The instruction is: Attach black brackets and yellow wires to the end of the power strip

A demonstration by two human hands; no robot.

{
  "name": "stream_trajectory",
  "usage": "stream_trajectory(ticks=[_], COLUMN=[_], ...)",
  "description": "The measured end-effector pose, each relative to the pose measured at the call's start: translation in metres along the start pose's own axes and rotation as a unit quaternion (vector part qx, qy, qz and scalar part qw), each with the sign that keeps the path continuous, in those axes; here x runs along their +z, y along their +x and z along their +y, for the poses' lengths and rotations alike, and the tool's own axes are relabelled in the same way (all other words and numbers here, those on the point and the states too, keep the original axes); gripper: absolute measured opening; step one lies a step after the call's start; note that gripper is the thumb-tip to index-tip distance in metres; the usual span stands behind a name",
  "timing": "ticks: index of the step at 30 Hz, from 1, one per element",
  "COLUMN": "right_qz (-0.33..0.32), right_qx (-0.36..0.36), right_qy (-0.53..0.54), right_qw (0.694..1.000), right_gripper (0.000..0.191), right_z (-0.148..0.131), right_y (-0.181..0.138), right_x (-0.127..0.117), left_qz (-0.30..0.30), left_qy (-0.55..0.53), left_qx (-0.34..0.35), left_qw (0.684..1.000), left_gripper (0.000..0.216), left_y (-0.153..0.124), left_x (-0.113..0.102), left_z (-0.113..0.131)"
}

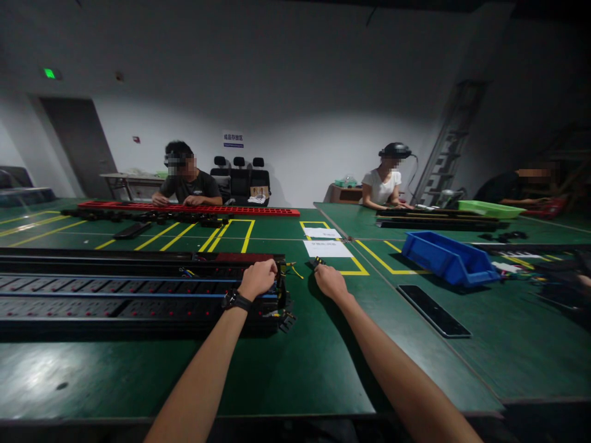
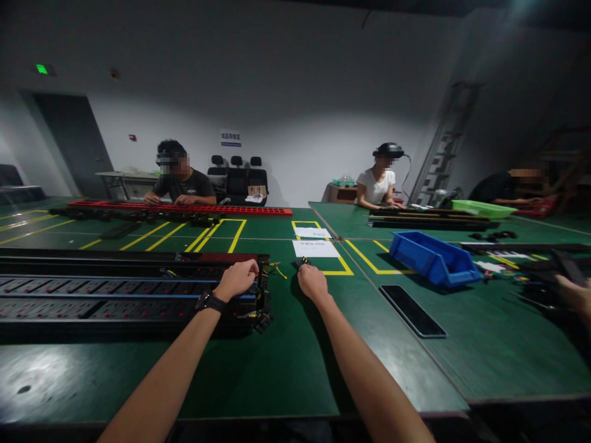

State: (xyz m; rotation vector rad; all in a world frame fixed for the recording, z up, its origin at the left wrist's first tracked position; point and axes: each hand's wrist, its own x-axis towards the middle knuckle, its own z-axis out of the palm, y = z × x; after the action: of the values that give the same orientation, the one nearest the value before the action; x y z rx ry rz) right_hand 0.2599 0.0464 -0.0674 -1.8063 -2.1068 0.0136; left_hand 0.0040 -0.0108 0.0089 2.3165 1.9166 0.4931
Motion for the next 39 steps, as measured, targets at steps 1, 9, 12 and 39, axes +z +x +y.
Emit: stream_trajectory(ticks=[1,9,12,39], right_qz=[-0.001,0.045,0.046,-0.002], right_qx=[0.006,-0.019,-0.077,-0.21], right_qy=[-0.001,-0.004,0.024,0.127], right_qw=[1.0,0.999,0.996,0.97], right_gripper=[0.038,0.031,0.032,0.025], right_z=[0.0,-0.012,-0.025,-0.061], right_y=[0.0,-0.004,-0.008,-0.014], right_x=[0.0,-0.004,-0.001,0.005], left_qz=[0.0,-0.003,0.001,0.002], left_qy=[0.0,0.004,0.006,0.019], left_qx=[0.0,-0.004,0.001,0.009], left_qw=[1.0,1.0,1.0,1.0], left_gripper=[0.026,0.025,0.025,0.025], left_y=[0.0,0.0,0.0,0.005], left_x=[0.0,0.0,0.001,0.004], left_z=[0.0,0.001,0.0,-0.002])
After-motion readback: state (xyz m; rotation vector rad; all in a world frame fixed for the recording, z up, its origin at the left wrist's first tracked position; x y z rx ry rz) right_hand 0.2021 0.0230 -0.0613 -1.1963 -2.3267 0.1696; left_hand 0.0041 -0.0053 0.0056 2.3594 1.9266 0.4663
